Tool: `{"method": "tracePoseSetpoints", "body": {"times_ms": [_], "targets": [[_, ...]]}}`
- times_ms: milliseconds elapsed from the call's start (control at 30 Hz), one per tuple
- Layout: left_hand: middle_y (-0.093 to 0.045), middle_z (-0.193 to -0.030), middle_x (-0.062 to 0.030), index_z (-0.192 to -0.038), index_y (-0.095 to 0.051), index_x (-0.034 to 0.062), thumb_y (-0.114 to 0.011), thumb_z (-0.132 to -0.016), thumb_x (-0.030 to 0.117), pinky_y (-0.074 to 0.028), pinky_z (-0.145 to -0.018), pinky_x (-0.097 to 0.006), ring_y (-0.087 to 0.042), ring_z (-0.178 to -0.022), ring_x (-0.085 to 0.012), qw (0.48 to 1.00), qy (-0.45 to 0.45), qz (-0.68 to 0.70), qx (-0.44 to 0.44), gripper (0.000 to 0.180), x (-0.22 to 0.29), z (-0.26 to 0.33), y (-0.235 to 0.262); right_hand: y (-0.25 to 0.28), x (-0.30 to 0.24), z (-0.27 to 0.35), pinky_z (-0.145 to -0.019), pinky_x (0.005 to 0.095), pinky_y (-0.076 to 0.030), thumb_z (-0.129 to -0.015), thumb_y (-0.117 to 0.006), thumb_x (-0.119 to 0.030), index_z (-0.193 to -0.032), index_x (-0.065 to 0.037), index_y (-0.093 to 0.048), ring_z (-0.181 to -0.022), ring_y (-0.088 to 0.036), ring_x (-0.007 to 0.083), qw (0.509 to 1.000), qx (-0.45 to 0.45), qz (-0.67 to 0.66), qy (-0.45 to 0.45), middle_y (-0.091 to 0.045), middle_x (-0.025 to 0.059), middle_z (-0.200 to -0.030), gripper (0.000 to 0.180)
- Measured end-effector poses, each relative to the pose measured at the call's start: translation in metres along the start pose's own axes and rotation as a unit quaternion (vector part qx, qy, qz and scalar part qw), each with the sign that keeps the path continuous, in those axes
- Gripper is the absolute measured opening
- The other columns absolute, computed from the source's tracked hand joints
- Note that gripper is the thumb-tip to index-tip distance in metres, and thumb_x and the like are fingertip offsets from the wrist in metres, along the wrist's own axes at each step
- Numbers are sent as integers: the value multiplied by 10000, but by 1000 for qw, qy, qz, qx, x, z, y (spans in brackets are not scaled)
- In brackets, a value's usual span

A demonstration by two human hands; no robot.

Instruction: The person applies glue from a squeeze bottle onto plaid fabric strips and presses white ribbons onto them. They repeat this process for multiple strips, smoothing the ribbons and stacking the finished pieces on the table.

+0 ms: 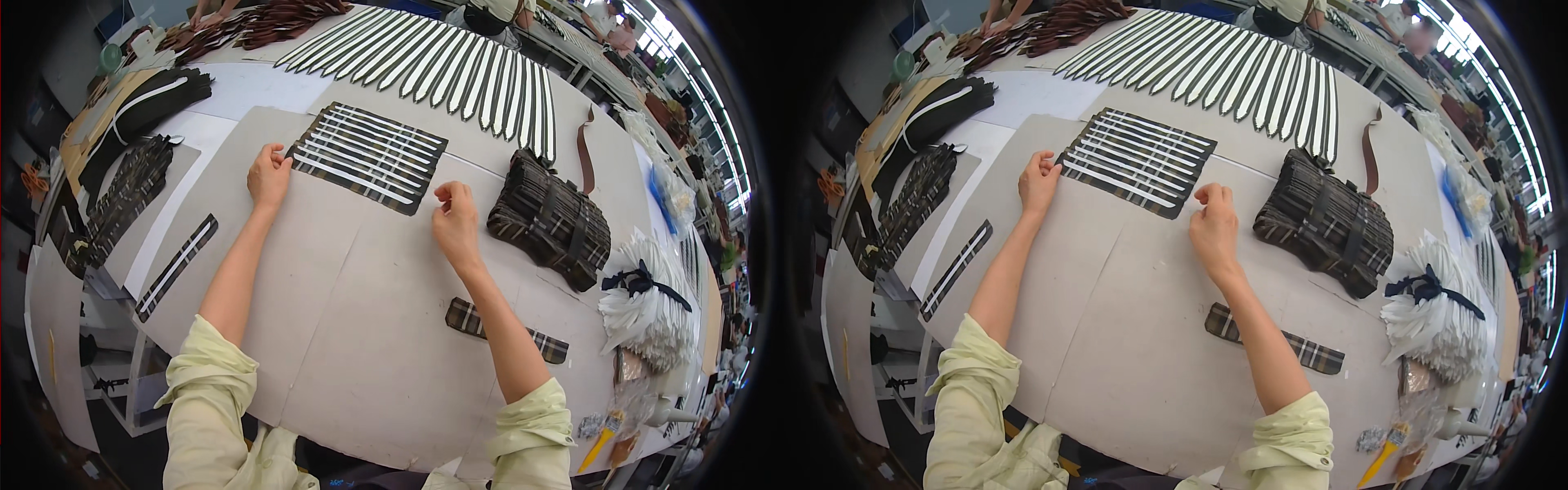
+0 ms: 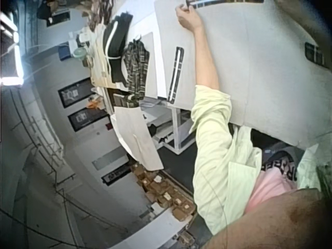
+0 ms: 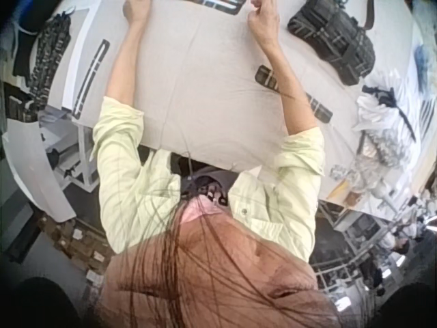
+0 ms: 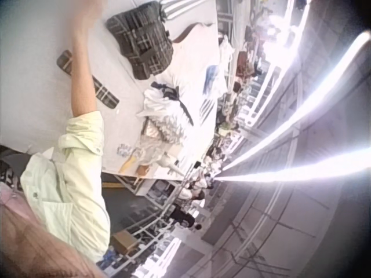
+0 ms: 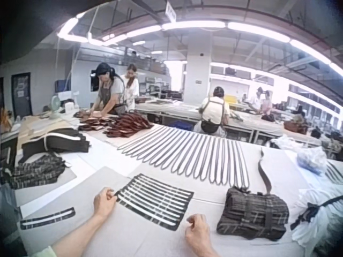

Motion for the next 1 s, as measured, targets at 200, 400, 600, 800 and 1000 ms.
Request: {"method": "tracePoseSetpoints", "body": {"times_ms": [200,400,600,800,1000], "targets": [[-669,-873,-53,-1195,-604,98,-678,-854,79,-517,-745,-380,-656,-757,-220,997,-23,48,48,349,-11,1,6,83,-32,75,-704,324,-484,-896,-649,-26,-912,-3,-619,-754,-593,208,994,-103,29,-23,-634,94,-854,41],[-646,-886,-83,-1193,-596,71,-643,-871,34,-530,-756,-367,-644,-776,-209,957,-51,38,285,328,-32,10,60,136,-35,141,-672,319,-487,-910,-669,-53,-893,-1,-629,-729,-596,208,993,-96,41,-61,-612,98,-826,68],[-660,-793,-4,-991,-689,39,-684,-924,105,-500,-673,-244,-603,-725,-84,954,32,294,-57,94,74,109,26,108,-26,151,-672,432,-505,-814,-666,-20,-856,0,-596,-834,-607,317,966,-116,218,80,-585,125,-827,84],[-681,-1015,-81,-1030,-691,22,-655,-894,51,-483,-814,-336,-610,-946,-228,902,-319,195,-218,144,237,276,40,96,-21,151,-661,447,-500,-747,-651,-26,-764,-13,-566,-811,-605,339,966,-81,223,98,-583,143,-794,87],[-653,-1076,-65,-1038,-679,35,-667,-850,33,-433,-927,-400,-576,-1061,-265,877,-403,116,-235,188,267,322,9,135,1,149,-659,375,-507,-815,-659,-57,-796,-8,-647,-719,-635,246,999,-3,-21,-40,-637,86,-736,54]]}}
Point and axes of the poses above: each hand's wrist, its own z-axis away from the middle knuckle, its own y-axis out of the back of the hand, x = y × z, the point moved 9 cm from there along -z, towards the middle knuckle
